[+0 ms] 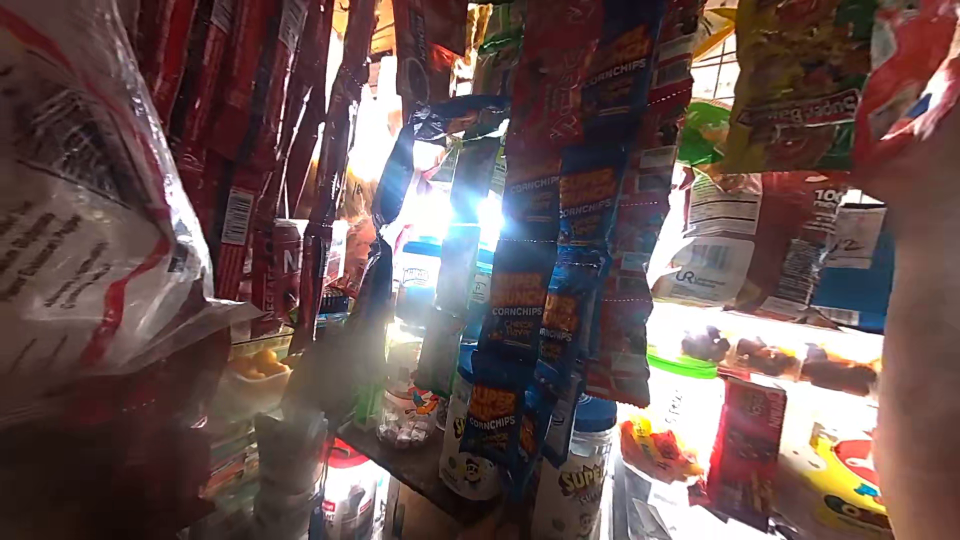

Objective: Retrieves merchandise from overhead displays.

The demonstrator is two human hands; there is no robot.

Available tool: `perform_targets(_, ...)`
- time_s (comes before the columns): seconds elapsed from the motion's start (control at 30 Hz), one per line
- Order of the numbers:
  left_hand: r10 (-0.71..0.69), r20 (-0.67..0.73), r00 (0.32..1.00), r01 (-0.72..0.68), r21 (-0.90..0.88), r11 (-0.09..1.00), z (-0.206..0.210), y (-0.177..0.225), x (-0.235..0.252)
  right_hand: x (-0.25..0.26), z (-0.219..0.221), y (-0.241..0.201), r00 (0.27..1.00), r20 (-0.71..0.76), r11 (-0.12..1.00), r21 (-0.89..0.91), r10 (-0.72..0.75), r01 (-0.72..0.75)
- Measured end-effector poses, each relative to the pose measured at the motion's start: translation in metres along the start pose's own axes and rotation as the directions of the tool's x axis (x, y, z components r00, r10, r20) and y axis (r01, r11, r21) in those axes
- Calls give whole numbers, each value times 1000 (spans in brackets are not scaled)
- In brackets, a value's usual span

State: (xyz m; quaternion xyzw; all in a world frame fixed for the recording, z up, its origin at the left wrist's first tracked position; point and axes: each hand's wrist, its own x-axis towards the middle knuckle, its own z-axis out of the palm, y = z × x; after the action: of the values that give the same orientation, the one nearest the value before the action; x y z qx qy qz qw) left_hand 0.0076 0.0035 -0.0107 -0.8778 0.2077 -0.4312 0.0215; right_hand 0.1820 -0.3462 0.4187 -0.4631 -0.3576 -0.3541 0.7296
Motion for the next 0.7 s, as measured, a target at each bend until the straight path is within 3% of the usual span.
perform_targets(0.1,5,-17,1000,-6,-38,999,5,-2,-4,-25,-7,-1,988,-146,985,-157,45,-68)
perform_targets(0.17,4,2,1000,-4,-45,999,4,-1,-4,-38,-10,1,981,-185,986,-138,65,-92)
perform_targets(0.37,7,25,1000,-7,3,1000,2,2,-2,-61,-12,8,995,-71,990,-117,67,-75)
perform_targets(0.53,-11,27,1000,11,-15,1000,-2,6,-1,-67,-1,2,997,-60,984,-164,56,-65)
perform_targets(0.7,-57,59,997,61,-64,996,-7,10,0,-63,21,-4,993,-102,993,-90,61,-70)
